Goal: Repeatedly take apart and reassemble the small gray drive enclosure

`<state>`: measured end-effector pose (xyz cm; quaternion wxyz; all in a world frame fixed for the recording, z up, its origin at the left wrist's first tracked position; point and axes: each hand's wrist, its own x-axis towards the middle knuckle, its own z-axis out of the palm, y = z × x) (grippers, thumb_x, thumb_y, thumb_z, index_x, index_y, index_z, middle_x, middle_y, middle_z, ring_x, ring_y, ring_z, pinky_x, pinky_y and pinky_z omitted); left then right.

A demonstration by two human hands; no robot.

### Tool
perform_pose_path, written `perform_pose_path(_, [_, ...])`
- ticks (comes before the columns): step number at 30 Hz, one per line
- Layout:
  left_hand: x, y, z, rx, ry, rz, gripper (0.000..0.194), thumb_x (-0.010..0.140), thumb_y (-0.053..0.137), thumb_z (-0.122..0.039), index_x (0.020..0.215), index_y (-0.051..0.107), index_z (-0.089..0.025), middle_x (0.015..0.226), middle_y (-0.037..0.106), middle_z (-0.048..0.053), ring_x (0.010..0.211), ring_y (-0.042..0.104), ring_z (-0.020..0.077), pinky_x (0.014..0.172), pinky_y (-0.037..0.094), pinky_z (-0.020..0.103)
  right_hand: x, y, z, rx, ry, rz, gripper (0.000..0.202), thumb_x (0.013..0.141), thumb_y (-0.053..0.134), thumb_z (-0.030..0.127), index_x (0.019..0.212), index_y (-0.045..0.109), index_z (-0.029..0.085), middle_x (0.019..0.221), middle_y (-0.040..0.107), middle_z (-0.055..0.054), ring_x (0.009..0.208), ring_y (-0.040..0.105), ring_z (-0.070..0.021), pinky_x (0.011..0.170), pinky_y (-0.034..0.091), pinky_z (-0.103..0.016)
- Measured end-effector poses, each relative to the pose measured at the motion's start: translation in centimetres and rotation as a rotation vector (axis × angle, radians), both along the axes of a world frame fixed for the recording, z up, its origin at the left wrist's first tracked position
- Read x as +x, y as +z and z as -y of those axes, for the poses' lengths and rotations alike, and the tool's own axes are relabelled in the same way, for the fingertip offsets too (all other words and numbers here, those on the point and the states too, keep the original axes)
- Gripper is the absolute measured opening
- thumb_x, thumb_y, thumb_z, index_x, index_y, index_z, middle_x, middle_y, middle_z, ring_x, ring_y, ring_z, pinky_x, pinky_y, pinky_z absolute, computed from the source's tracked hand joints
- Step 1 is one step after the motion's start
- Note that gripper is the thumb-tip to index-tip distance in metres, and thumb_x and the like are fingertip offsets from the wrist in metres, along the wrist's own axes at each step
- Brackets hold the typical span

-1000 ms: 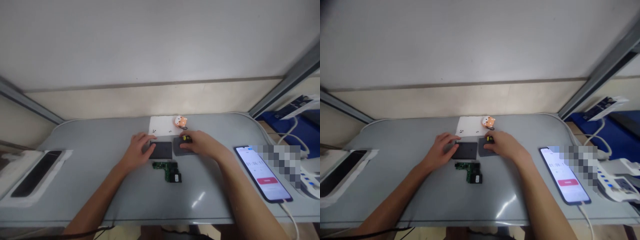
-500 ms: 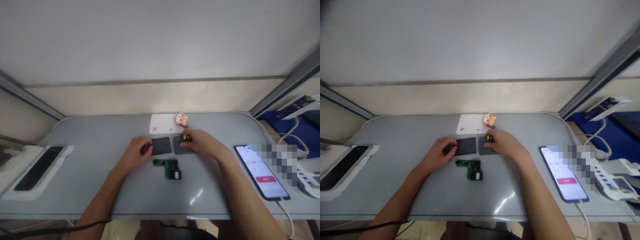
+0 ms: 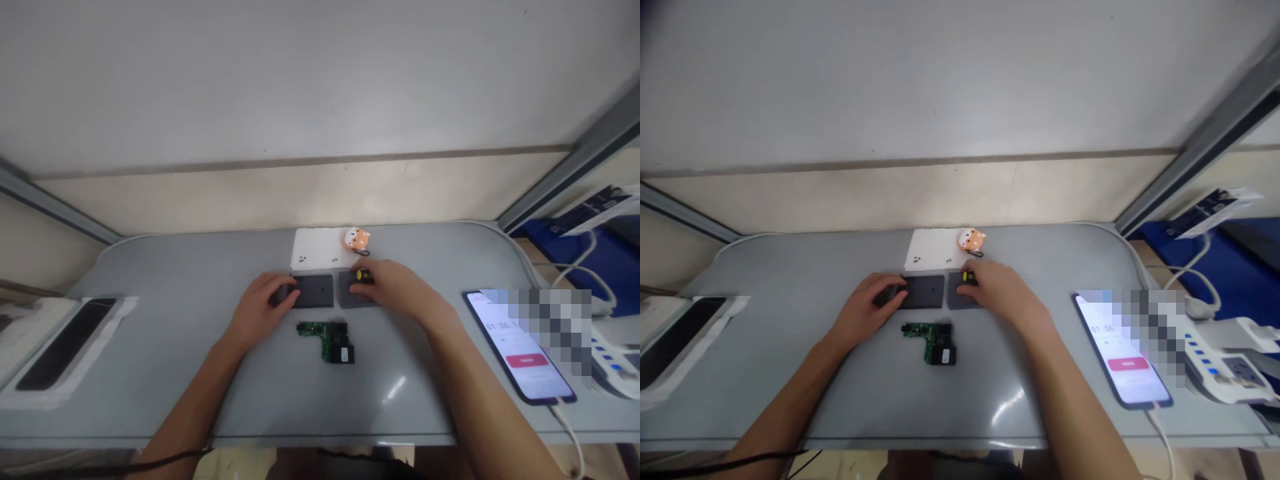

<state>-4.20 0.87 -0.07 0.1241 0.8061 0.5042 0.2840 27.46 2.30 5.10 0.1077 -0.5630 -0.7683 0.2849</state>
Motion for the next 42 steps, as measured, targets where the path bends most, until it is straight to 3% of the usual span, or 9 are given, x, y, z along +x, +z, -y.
perform_pose_path(7, [0.1,0.8,0.6,0.196,-0.058,-0.024,0.025,0.099,0.071,-0.044,0.115,0.071,-0.025,0.123,0.068,0.009,0.115,0.062,0.0265,0.100,0.054,0.043,-0.1,-0.1,0.1,0.048,0.022,0.028,0.035,0.097,0.069,0.041,0.128,0.070,0.025,0.113,0.081,-0.008,0.088,0.072,-0.0258,0.074,0.046,-0.035])
perform_pose_path(12, [2.9,1.7,2.6,0.245,-0.382,-0.106,0.043,0.087,0.084,-0.054,0.116,0.072,-0.023,0.119,0.070,0.010,0.112,0.061,0.0268,0.101,0.053,0.042,-0.1,0.0,-0.1,0.039,0.006,0.010,0.036,0.097,0.070,0.041,0.129,0.070,0.025,0.116,0.081,-0.008,0.092,0.073,-0.0257,0.077,0.046,-0.034])
perform_pose_path(16, [4.4,1.3,3.2,0.219,-0.476,-0.165,0.039,0.089,0.084,-0.050,0.116,0.073,-0.024,0.114,0.074,0.008,0.112,0.059,0.0277,0.101,0.052,0.041,-0.4,-0.1,-0.2,0.062,0.004,0.036,0.035,0.096,0.069,0.041,0.127,0.071,0.024,0.115,0.081,-0.009,0.094,0.074,-0.0280,0.074,0.044,-0.034])
perform_pose_path(21, [4.2,1.0,2.6,0.317,-0.447,-0.172,0.039,0.088,0.085,-0.048,0.116,0.074,-0.022,0.109,0.075,0.008,0.108,0.060,0.0274,0.095,0.052,0.040,-0.6,-0.2,-0.2,0.096,0.005,0.016,0.034,0.097,0.069,0.042,0.126,0.071,0.024,0.113,0.081,-0.009,0.097,0.074,-0.0291,0.074,0.043,-0.034])
perform_pose_path(25, [3.3,1.3,2.0,0.352,-0.394,-0.153,0.019,0.103,0.066,-0.033,0.117,0.074,-0.024,0.114,0.074,0.007,0.106,0.062,0.0242,0.097,0.051,0.040,-0.6,-0.1,-0.1,0.086,0.002,0.005,0.033,0.096,0.070,0.041,0.125,0.071,0.024,0.109,0.081,-0.009,0.091,0.073,-0.0267,0.073,0.043,-0.033])
perform_pose_path(28, [1.9,1.5,1.2,0.358,-0.184,-0.069,0.022,0.106,0.053,-0.023,0.114,0.074,-0.023,0.109,0.072,0.007,0.103,0.063,0.0232,0.095,0.051,0.040,-0.6,0.0,-0.2,0.048,-0.028,-0.016,0.036,0.095,0.071,0.042,0.127,0.071,0.026,0.108,0.081,-0.008,0.090,0.072,-0.0254,0.074,0.044,-0.033])
perform_pose_path(31, [0.4,1.3,0.1,0.234,0.003,-0.037,0.024,0.105,0.055,-0.033,0.116,0.073,-0.021,0.093,0.067,0.005,0.088,0.063,0.0226,0.085,0.052,0.039,-0.5,0.0,-0.3,0.001,-0.057,-0.040,0.037,0.093,0.072,0.042,0.127,0.072,0.027,0.107,0.081,-0.008,0.089,0.072,-0.0243,0.072,0.045,-0.033])
perform_pose_path(35, [-0.5,0.7,-0.7,0.023,-0.019,-0.033,0.028,0.102,0.056,-0.041,0.116,0.073,-0.024,0.093,0.070,0.005,0.089,0.065,0.0230,0.084,0.054,0.039,-0.5,0.0,-0.4,-0.003,-0.062,-0.058,0.036,0.092,0.072,0.040,0.126,0.073,0.026,0.106,0.081,-0.008,0.087,0.071,-0.0232,0.072,0.047,-0.033])
perform_pose_path(42, [-0.5,0.1,-1.0,0.007,0.013,0.025,0.026,0.099,0.056,-0.038,0.110,0.075,-0.024,0.104,0.075,0.006,0.098,0.068,0.0238,0.093,0.055,0.040,-0.4,0.2,0.1,0.039,-0.042,-0.052,0.032,0.094,0.072,0.041,0.122,0.073,0.026,0.105,0.081,-0.007,0.082,0.070,-0.0216,0.072,0.047,-0.033])
